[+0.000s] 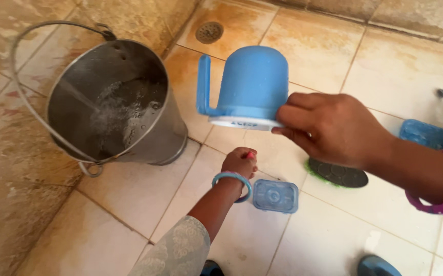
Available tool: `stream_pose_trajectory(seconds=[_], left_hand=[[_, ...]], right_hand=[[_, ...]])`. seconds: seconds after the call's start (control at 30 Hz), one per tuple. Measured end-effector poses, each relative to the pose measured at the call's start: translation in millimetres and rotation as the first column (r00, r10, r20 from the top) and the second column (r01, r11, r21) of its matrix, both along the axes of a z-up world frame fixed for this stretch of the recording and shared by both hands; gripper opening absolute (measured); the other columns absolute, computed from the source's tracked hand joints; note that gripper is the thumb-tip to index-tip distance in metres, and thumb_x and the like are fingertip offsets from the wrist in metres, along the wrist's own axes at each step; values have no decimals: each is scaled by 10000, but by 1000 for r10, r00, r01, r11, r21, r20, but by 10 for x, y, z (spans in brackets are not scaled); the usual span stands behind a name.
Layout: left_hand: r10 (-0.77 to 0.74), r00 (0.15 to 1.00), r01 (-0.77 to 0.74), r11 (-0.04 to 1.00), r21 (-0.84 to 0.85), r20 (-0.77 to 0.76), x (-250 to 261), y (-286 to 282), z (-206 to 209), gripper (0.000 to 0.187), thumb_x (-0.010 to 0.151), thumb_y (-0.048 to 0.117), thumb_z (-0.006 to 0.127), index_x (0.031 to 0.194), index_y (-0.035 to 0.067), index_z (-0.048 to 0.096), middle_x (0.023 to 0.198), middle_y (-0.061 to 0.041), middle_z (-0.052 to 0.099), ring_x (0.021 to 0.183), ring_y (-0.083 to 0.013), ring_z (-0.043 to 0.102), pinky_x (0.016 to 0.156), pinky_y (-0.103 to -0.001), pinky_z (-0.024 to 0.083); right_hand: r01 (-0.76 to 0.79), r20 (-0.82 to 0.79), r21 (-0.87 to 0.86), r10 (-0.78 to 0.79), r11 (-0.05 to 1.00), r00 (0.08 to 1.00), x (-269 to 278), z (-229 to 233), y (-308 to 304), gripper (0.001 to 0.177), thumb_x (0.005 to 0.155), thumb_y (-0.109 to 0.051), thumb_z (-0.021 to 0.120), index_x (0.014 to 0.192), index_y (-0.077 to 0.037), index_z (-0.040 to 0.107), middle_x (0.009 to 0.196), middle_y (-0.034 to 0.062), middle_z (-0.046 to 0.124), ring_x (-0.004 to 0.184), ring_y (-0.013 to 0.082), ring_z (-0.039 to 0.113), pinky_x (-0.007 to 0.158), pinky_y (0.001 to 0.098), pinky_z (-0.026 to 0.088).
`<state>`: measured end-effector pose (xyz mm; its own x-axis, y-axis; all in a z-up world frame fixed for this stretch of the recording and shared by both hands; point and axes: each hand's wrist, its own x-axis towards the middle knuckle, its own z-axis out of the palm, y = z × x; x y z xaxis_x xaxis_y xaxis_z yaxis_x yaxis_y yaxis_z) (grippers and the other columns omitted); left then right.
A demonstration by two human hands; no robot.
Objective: The person scrubs a small blue plastic container with a green scrubbing brush and a pink bar of soap, then rinses it with water from a blue plastic cup. The person also scrubs the tiled wall and floor with the brush. A metal bucket and a blue plastic basket are present in the scene.
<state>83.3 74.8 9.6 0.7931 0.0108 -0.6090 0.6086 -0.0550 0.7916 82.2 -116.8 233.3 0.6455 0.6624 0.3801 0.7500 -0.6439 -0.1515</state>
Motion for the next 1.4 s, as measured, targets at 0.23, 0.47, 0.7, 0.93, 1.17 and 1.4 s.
stream_pose_trajectory(seconds=[0.23,0.47,0.7,0.93,1.17,1.4], left_hand=[[-707,607,418,672,612,363,-491,-300,-102,250,838,11,653,1024,161,724,1118,-87,687,1012,-283,677,885,-396,555],[-961,131,461,276,843,243,-687,-411,-146,196,868,45,687,1026,157,718,1292,-77,581,1083,-288,626,917,-448,516],[-949,111,405,315,858,296,-660,-272,-249,295,780,160,801,1064,149,723,1357,-81,564,1158,-294,598,969,-465,503],[-937,148,377,350,858,317,-658,-219,-66,885,647,363,907,1376,60,507,1398,-138,535,1293,-329,510,1080,-460,420],[-976,213,353,129,927,55,-706,-162,-91,1063,714,279,894,1522,-41,281,1352,-201,537,1259,-358,509,1108,-465,372],[-908,381,262,288,921,175,-773,178,-63,888,704,255,888,1426,15,432,1342,-151,566,1266,-336,523,1082,-475,392]], right_hand=[[104,-175,34,-96,994,980,-35,-159,-274,195,932,-275,690,877,-97,630,783,44,649,619,228,654,527,390,511],[160,-276,25,-148,987,950,-84,-335,-464,228,925,-290,694,873,-82,614,811,56,660,634,241,664,554,394,520],[305,-467,39,-252,952,848,-99,-469,-551,258,903,-302,723,875,-72,608,797,79,666,641,231,665,564,377,532],[571,-760,49,-340,820,553,-3,-658,-624,302,917,-289,736,870,-35,579,741,103,680,669,163,717,606,329,561],[873,-971,238,73,426,229,183,-1073,-632,235,952,-220,689,970,-35,546,883,97,657,743,191,684,708,338,621],[961,-912,178,403,213,79,161,-1517,-382,247,1023,-238,614,1062,-21,502,996,102,633,907,182,641,876,319,577]])
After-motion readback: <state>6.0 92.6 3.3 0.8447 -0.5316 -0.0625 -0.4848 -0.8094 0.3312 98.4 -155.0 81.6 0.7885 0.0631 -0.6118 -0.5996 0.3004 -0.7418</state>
